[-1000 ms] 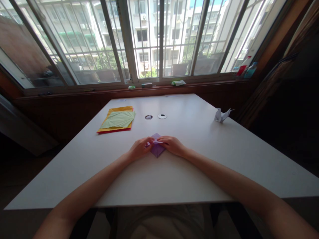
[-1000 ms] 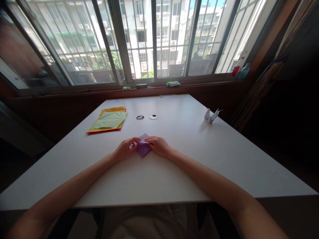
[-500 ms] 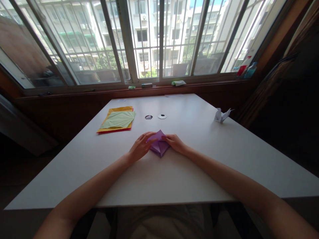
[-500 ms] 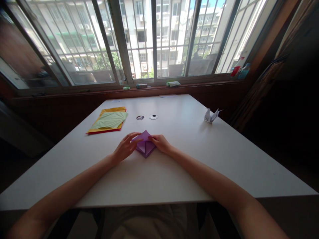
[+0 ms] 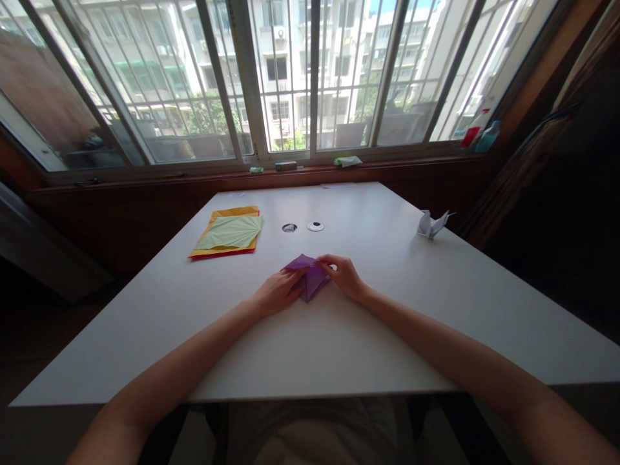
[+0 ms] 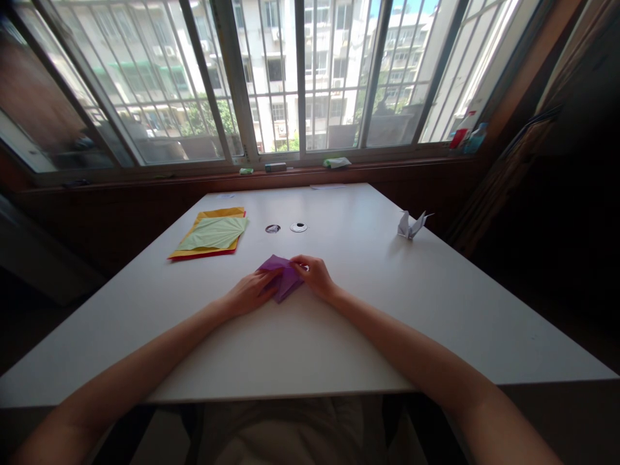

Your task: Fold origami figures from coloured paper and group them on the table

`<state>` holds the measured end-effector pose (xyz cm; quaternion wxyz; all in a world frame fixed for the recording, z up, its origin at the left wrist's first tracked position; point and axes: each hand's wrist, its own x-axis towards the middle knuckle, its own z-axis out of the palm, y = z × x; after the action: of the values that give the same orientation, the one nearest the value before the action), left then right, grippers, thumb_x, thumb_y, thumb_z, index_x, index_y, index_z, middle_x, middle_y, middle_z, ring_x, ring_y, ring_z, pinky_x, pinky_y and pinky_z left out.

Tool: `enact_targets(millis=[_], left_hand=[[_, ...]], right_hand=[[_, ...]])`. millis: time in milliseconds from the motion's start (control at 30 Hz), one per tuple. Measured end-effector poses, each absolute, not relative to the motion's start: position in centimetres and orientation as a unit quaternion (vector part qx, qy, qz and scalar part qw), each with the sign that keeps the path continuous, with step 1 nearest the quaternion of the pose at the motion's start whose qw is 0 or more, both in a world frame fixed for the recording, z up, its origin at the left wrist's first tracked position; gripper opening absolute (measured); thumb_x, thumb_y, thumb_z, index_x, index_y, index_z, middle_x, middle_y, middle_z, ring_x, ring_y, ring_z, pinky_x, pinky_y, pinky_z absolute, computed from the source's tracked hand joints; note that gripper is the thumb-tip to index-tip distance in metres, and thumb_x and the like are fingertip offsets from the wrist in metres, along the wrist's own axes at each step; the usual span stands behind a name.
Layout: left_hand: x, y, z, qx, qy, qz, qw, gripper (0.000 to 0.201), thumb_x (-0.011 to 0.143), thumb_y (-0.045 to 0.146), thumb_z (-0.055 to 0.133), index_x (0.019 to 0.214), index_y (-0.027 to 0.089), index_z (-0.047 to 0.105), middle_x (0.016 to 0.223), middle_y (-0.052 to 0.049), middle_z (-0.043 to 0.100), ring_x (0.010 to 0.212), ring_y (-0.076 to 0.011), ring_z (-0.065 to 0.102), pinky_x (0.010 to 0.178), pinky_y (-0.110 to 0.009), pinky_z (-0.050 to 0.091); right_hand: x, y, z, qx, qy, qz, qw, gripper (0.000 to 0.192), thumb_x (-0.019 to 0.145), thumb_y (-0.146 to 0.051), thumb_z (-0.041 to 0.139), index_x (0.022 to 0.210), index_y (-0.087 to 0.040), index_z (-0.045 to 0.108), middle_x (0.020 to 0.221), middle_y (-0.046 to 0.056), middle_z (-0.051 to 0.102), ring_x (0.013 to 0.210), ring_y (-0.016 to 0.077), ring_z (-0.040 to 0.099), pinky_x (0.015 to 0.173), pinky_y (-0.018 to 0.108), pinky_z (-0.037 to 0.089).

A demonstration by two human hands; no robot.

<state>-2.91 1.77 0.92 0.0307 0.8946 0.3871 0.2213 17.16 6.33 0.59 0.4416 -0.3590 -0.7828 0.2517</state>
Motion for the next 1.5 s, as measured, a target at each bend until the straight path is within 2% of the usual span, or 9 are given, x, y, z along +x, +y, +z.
enact_targets(millis=[267,467,600,667,767,833,1033,1200,1500], left_hand=[[-3.5,2.4,0.9,0.861,0.467,0.2,-0.027,0.047,0.083,0.025,0.04,0.129,0.019,0.03,0.109,-0.009,0.058,0.099,-0.0218,0.053,0.081,-0.035,0.044],[-3.7,2.4,0.8,0.859,0.468,0.204,-0.031,0.054,0.08,0.022,0.045,0.131,0.02,0.026,0.107,-0.008,0.058,0.096,-0.0206,0.054,0.079,-0.032,0.044],[-3.8,2.3,1.2,0.866,0.454,0.208,-0.023,0.054,0.079,0.021,0.045,0.131,0.019,0.027,0.106,-0.008,0.059,0.093,-0.0205,0.055,0.078,-0.032,0.045],[-3.8,2.3,1.1,0.873,0.438,0.214,-0.021,0.049,0.079,0.02,0.045,0.127,0.019,0.034,0.106,-0.008,0.059,0.094,-0.0202,0.055,0.08,-0.032,0.044],[-3.8,2.4,0.9,0.884,0.411,0.221,-0.023,0.033,0.08,0.02,0.045,0.112,0.019,0.051,0.107,-0.007,0.058,0.098,-0.02,0.053,0.086,-0.033,0.042],[-3.7,2.5,0.7,0.885,0.406,0.224,-0.025,0.028,0.081,0.022,0.045,0.106,0.019,0.055,0.108,-0.008,0.057,0.099,-0.02,0.052,0.088,-0.034,0.042],[-3.6,2.5,0.7,0.881,0.419,0.218,-0.03,0.027,0.081,0.022,0.044,0.105,0.018,0.057,0.107,-0.009,0.056,0.097,-0.0207,0.052,0.085,-0.034,0.043],[-3.4,2.4,1.0,0.881,0.423,0.214,0.0,0.027,0.081,0.022,0.043,0.103,0.019,0.058,0.104,-0.007,0.059,0.095,-0.021,0.054,0.084,-0.034,0.042],[-3.5,2.2,1.1,0.888,0.401,0.217,0.058,0.033,0.08,0.025,0.045,0.112,0.02,0.052,0.111,-0.006,0.058,0.099,-0.0202,0.053,0.086,-0.032,0.042]], right_hand=[[17.1,5.6,0.7,-0.29,-0.814,0.14,0.483,0.02,0.076,-0.012,0.048,0.09,-0.02,0.058,0.095,0.005,0.061,0.091,0.0169,0.055,0.079,0.034,0.046],[17.1,6.2,-0.2,-0.294,-0.877,-0.006,0.38,0.048,0.068,0.008,0.035,0.096,-0.022,0.058,0.117,0.006,0.05,0.109,0.0191,0.043,0.086,0.039,0.043],[17.6,6.9,-0.2,-0.297,-0.902,-0.105,0.294,0.048,0.066,0.01,0.037,0.098,-0.019,0.058,0.123,0.01,0.045,0.112,0.0235,0.039,0.09,0.043,0.038],[17.8,7.0,0.1,-0.279,-0.915,-0.127,0.262,0.043,0.07,0.007,0.039,0.1,-0.018,0.058,0.122,0.011,0.045,0.111,0.0236,0.04,0.09,0.043,0.037],[17.7,6.8,0.5,-0.236,-0.936,-0.132,0.227,0.033,0.078,-0.002,0.041,0.103,-0.016,0.056,0.115,0.011,0.051,0.106,0.0218,0.044,0.091,0.041,0.038],[17.4,6.4,0.7,-0.222,-0.942,-0.129,0.218,0.028,0.081,-0.008,0.04,0.105,-0.014,0.055,0.111,0.011,0.053,0.103,0.0211,0.047,0.091,0.039,0.038],[17.0,5.8,0.8,-0.237,-0.933,-0.122,0.24,0.031,0.081,-0.005,0.039,0.109,-0.009,0.052,0.112,0.012,0.054,0.102,0.0212,0.048,0.089,0.037,0.04],[17.8,6.6,0.6,-0.26,-0.922,-0.111,0.265,0.035,0.075,0.003,0.039,0.098,-0.015,0.058,0.112,0.01,0.054,0.102,0.0208,0.048,0.086,0.038,0.042],[18.1,7.0,0.7,-0.23,-0.926,-0.098,0.283,0.023,0.083,-0.01,0.042,0.095,-0.021,0.058,0.112,0.006,0.054,0.102,0.0181,0.048,0.087,0.035,0.042]])
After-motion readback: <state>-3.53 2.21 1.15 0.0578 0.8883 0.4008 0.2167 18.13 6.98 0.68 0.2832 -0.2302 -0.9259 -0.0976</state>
